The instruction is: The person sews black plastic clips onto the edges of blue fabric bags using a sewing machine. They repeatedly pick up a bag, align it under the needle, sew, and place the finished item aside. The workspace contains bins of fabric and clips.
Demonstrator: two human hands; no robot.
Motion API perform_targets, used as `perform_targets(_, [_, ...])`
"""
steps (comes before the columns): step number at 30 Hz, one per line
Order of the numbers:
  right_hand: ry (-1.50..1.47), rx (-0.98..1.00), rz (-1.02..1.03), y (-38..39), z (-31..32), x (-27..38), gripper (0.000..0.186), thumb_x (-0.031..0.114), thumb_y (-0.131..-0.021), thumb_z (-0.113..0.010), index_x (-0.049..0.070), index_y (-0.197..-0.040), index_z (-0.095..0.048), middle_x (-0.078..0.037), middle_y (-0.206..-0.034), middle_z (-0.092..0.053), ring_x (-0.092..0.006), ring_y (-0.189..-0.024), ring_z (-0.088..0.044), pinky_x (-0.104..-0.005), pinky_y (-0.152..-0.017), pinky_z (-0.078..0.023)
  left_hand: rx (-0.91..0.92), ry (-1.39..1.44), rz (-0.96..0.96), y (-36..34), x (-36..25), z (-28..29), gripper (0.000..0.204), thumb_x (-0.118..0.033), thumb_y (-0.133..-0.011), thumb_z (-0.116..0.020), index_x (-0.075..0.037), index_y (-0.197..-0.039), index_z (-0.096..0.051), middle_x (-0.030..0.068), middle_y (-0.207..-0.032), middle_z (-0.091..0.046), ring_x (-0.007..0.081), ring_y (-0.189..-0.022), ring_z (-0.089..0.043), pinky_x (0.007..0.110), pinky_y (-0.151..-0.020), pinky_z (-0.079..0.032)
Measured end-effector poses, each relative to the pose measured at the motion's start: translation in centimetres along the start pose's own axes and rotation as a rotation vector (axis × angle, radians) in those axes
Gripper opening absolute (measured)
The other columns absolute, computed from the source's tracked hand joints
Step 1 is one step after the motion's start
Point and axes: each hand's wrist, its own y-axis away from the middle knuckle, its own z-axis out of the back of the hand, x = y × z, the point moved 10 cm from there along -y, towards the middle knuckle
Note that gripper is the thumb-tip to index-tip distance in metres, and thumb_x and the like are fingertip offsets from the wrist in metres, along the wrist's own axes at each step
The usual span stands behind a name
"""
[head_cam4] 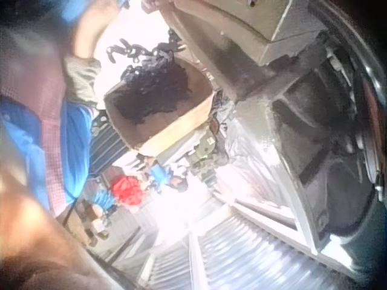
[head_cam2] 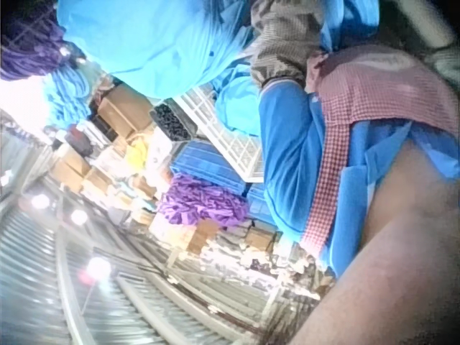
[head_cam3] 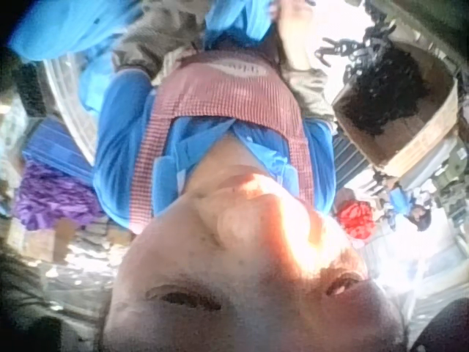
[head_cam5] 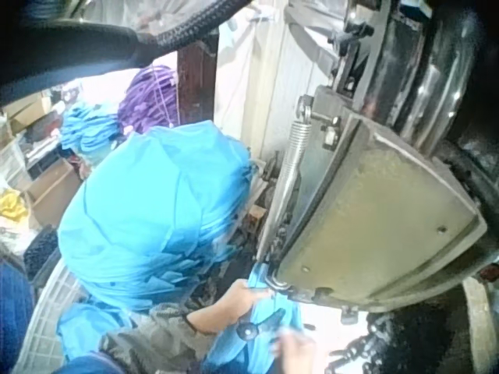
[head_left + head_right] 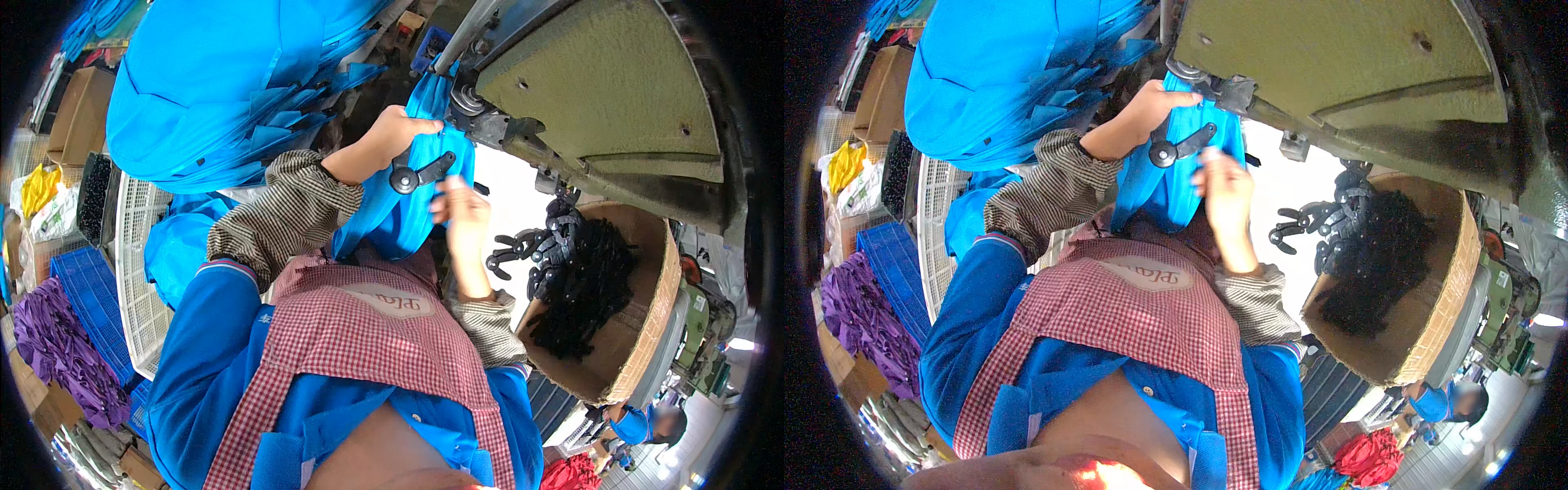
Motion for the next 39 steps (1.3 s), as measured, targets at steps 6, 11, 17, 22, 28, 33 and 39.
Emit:
perform_targets(6, [-0.196,-0.005,0.177,-1.2,-1.9,3.6,0.03,0.016,-0.087,-0.057,0.0,-0.062,-0.056,-0.005,-0.055,-0.058,-0.0093,-0.045,-0.054,-0.0206,-0.045,-0.044,0.063,0.241,-0.012,3.3,-0.5,-1.1,0.032,-0.03,-0.077,-0.065,0.001,-0.087,-0.063,0.0066,-0.078,-0.063,0.0133,-0.068,-0.059,0.026,-0.064,-0.046])
perform_targets(11, [-0.228,-0.032,0.115,-2.4,-1.1,2.1,0.029,0.018,-0.087,-0.058,0.004,-0.062,-0.055,-0.002,-0.054,-0.055,-0.0067,-0.044,-0.048,-0.0199,-0.043,-0.039,0.202,0.313,-0.106,6.3,2.5,-2.9,0.025,-0.019,-0.08,-0.064,0.0,-0.096,-0.063,0.0052,-0.088,-0.064,0.0119,-0.078,-0.06,0.025,-0.074,-0.047])
perform_targets(17, [0.502,-0.29,0.522,-5.3,3.6,4.3,0.015,0.016,-0.083,-0.064,0.001,-0.082,-0.061,-0.002,-0.075,-0.06,-0.0073,-0.068,-0.052,-0.0217,-0.065,-0.042,0.143,0.286,0.033,6.0,2.6,-2.0,0.028,-0.017,-0.077,-0.066,-0.001,-0.1,-0.061,0.0065,-0.088,-0.064,0.0149,-0.077,-0.061,0.029,-0.071,-0.048])
perform_targets(22, [-0.213,0.481,-0.035,-12.6,3.5,-6.5,0.027,0.028,-0.086,-0.059,0.005,-0.1,-0.06,0.001,-0.09,-0.063,-0.0091,-0.073,-0.057,-0.0221,-0.072,-0.045,0.172,0.285,0.056,5.8,2.7,-1.3,0.029,-0.015,-0.073,-0.068,-0.002,-0.098,-0.061,0.0068,-0.086,-0.064,0.016,-0.073,-0.061,0.031,-0.069,-0.05])
perform_targets(28, [0.805,-0.024,0.553,-17.2,3.0,-4.0,0.025,0.027,-0.085,-0.057,0.004,-0.097,-0.059,-0.003,-0.09,-0.063,-0.0161,-0.076,-0.057,-0.0282,-0.073,-0.045,0.107,0.258,0.064,5.2,3.3,-0.8,0.027,-0.016,-0.069,-0.072,-0.001,-0.089,-0.063,0.0084,-0.084,-0.065,0.0179,-0.075,-0.063,0.03,-0.072,-0.05])
perform_targets(33, [0.786,-0.02,0.56,-16.7,2.2,-4.1,0.025,0.026,-0.085,-0.055,0.003,-0.094,-0.059,-0.007,-0.09,-0.062,-0.0219,-0.078,-0.057,-0.0333,-0.073,-0.045,0.027,0.155,-0.09,6.6,2.1,-0.3,0.026,-0.017,-0.069,-0.073,-0.001,-0.086,-0.062,0.0062,-0.081,-0.063,0.0142,-0.075,-0.061,0.028,-0.07,-0.049])
perform_targets(39, [0.742,-0.206,0.673,-15.8,4.0,-2.0,0.025,0.026,-0.083,-0.054,0.002,-0.088,-0.058,-0.011,-0.086,-0.062,-0.0275,-0.078,-0.058,-0.0389,-0.073,-0.046,-0.004,0.47,-0.249,13.7,2.9,-1.2,0.021,-0.01,-0.074,-0.067,0.0,-0.09,-0.061,0.0029,-0.081,-0.061,0.0113,-0.072,-0.056,0.026,-0.065,-0.046])
